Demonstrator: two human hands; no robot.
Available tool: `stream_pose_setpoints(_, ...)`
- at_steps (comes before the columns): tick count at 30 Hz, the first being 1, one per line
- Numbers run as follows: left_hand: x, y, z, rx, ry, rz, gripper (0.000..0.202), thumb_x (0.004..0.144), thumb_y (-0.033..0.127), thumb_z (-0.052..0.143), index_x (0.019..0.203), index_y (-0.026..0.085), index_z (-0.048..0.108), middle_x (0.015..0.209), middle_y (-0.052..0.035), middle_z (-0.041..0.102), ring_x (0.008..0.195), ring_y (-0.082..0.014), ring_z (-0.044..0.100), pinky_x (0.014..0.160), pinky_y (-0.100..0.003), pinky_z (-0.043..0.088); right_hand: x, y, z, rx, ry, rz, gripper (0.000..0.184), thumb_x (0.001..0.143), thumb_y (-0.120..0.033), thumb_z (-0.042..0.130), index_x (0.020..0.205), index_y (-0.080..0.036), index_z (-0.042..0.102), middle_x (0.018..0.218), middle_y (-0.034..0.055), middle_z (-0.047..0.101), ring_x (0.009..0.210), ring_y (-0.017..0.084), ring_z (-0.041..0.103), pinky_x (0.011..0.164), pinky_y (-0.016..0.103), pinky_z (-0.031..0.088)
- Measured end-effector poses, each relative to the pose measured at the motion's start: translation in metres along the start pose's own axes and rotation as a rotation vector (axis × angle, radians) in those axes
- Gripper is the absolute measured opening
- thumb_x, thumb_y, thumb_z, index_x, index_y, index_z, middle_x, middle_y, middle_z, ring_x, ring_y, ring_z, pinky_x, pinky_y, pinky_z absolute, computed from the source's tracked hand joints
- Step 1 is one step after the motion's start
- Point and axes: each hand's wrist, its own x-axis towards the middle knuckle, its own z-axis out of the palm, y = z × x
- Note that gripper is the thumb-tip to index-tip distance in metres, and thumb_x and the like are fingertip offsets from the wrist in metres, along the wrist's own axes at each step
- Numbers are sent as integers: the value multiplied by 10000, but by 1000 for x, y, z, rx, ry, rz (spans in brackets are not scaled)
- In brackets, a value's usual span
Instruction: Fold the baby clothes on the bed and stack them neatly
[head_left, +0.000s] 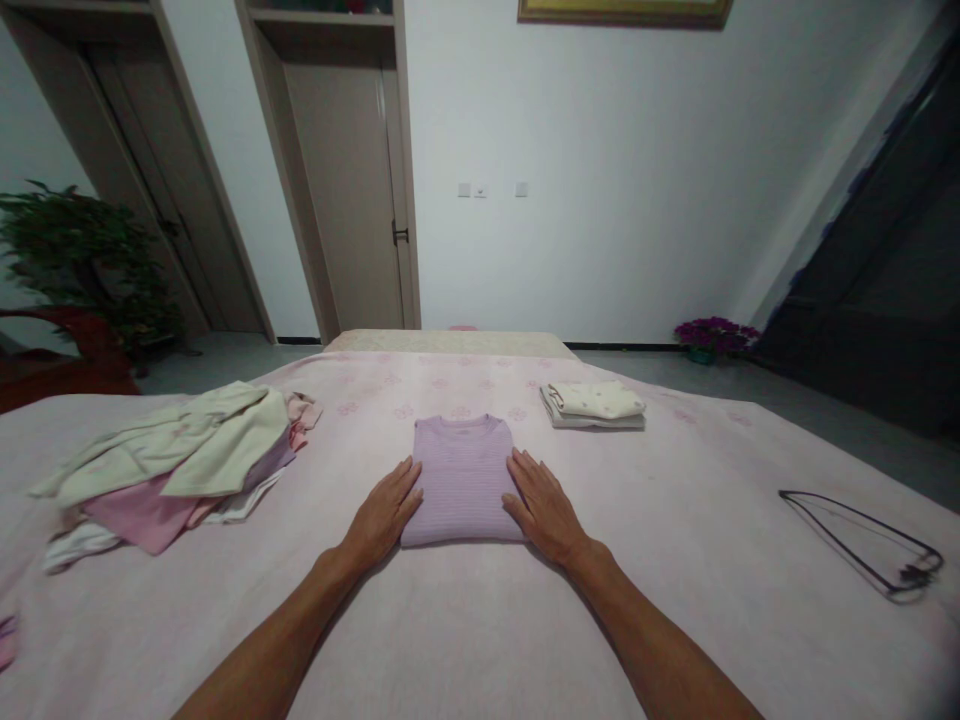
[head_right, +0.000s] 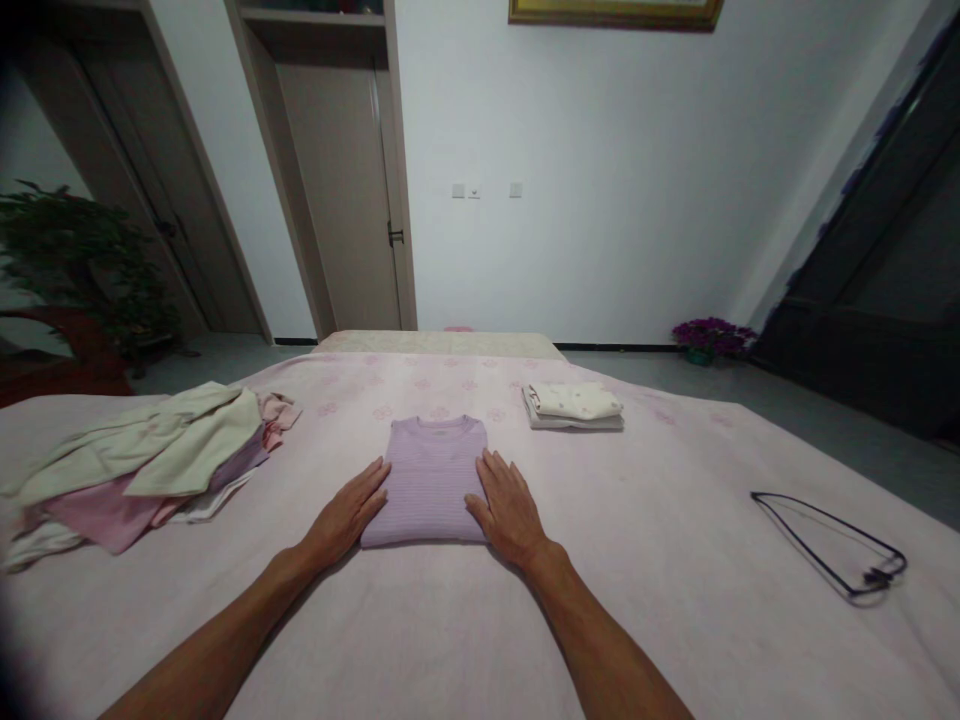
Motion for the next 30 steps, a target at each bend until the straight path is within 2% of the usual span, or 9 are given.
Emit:
stream_pose_setpoints(3, -8, -1, -6, -53, 129, -17, 406, 982, 287, 398, 1317, 199, 610, 1433, -91, 560, 1336, -211, 509, 1155, -438, 395, -9, -10, -12, 50, 81, -231, 542, 935, -437, 546, 1420, -198, 503, 1477, 145, 497, 1386, 265, 419, 1172, 532, 282)
stream_pose_setpoints(6, -16, -3, -12, -98, 112, 74, 466, 852, 111, 441, 1248, 222, 660, 1329, -65, 638, 1255, -204, 578, 1125, -436, 439, -16, -23, -20, 97, 12, -343, 595, 824, -311, 646, 1397, -212, 520, 1420, 125, 554, 1314, 259, 488, 1150, 510, 325)
stream_pose_setpoints(9, -19, -4, -16, -135, 42, 139, 591, 774, 49, 445, 1307, 230, 622, 1374, -65, 607, 1292, -205, 550, 1144, -443, 415, -18, -27, -16, 88, 5, -307, 694, 712, -109, 579, 1397, -201, 517, 1414, 116, 557, 1313, 254, 482, 1150, 508, 328)
stream_pose_setpoints(12, -19, -3, -17, -142, 7, 175, 550, 820, 101, 497, 1347, 234, 586, 1409, -81, 575, 1313, -221, 531, 1143, -443, 412, -18, -21, -7, 64, 32, -239, 785, 617, -22, 514, 1382, -196, 529, 1409, 106, 561, 1315, 244, 478, 1146, 487, 347)
stream_pose_setpoints(17, -20, 0, -21, -61, -13, 177, 559, 833, 225, 607, 1388, 245, 546, 1436, -97, 550, 1337, -259, 506, 1136, -440, 413, -16, -4, 4, 78, 147, -156, 710, 597, -31, 500, 1287, -171, 596, 1330, 107, 625, 1261, 250, 535, 1117, 470, 395)
stream_pose_setpoints(20, -23, 2, -22, 11, -63, 177, 699, 797, 247, 654, 1467, 252, 451, 1517, -106, 461, 1400, -283, 426, 1165, -465, 362, -15, 2, 4, 118, 233, -130, 601, 668, -66, 515, 1251, -171, 614, 1247, 105, 677, 1178, 250, 599, 1077, 467, 436)
stream_pose_setpoints(24, -24, 3, -18, 55, -135, 213, 903, 769, 411, 741, 1544, 251, 307, 1590, -125, 334, 1458, -333, 315, 1185, -535, 289, -13, 3, 2, 171, 303, -85, 527, 699, -80, 527, 1201, -194, 642, 1164, 86, 715, 1086, 242, 649, 993, 426, 504)
stream_pose_setpoints(27, -21, 4, -9, 78, -92, 199, 830, 814, 345, 702, 1542, 269, 310, 1586, -107, 349, 1459, -316, 317, 1187, -554, 274, -13, 1, 1, 200, 319, -99, 515, 700, -77, 534, 1183, -214, 650, 1138, 73, 724, 1060, 240, 661, 967, 417, 520)
stream_pose_setpoints(30, -15, 4, -4, 51, 5, 187, 626, 868, 195, 580, 1473, 266, 438, 1526, -90, 454, 1430, -274, 379, 1180, -539, 304, -13, 1, 0, 224, 332, -121, 492, 730, -91, 548, 1193, -225, 646, 1132, 72, 724, 1046, 242, 670, 944, 415, 536)
